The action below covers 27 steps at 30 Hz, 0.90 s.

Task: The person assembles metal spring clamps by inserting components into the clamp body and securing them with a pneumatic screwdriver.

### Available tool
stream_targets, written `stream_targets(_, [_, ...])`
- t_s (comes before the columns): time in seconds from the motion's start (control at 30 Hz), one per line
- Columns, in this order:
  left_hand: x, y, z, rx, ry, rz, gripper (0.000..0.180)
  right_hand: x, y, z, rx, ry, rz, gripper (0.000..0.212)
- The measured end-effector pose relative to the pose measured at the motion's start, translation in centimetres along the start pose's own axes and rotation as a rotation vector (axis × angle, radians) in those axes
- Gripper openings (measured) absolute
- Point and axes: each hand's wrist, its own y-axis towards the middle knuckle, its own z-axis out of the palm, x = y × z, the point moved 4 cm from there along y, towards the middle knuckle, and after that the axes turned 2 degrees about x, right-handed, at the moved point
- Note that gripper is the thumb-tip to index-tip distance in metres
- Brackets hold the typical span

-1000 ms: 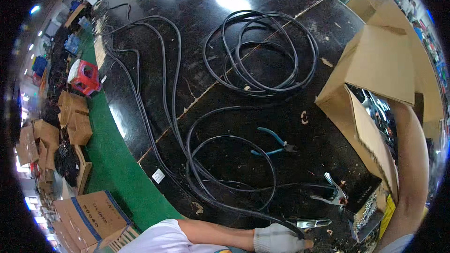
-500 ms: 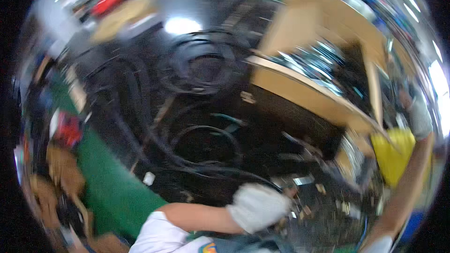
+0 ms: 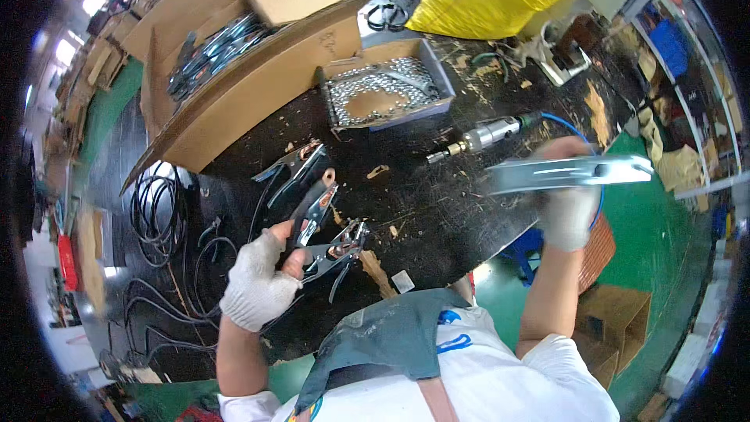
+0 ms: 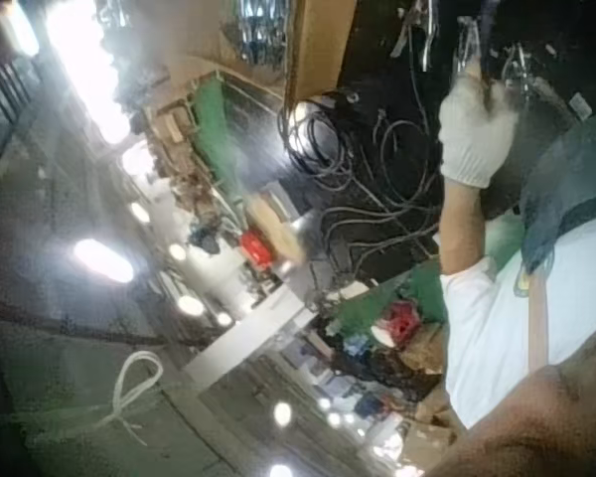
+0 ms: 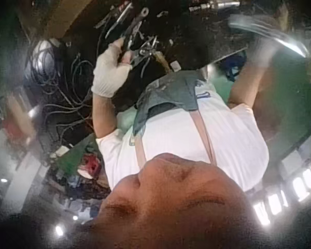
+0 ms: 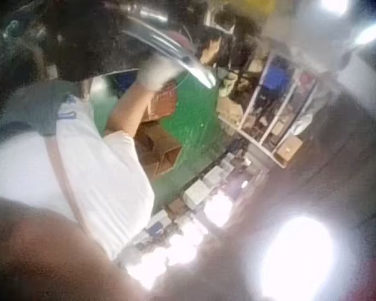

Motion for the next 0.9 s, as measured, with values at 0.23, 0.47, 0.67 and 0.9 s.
stream_targets(0.23, [-0.8,0.8,3.7,-0.112,-0.198,0.004,0.029,-4.1,-7.0,7.9,0.528,0.168,0.745,0.044])
stream_targets(0.47, [-1.7,0.7,3.0,-0.070,0.006,0.247,0.028,-3.5,-7.5,9.8,0.594,0.624,0.547,0.059])
stream_targets(0.67, [-0.5,0.0,3.3,-0.054,-0.030,0.366,0.033,-3.2,-9.4,12.5,0.724,0.658,0.547,0.060])
stream_targets(0.9, [0.8,-0.5,4.2,-0.035,-0.033,0.522,0.042,-4.1,-12.2,14.2,1.033,0.393,0.434,0.062])
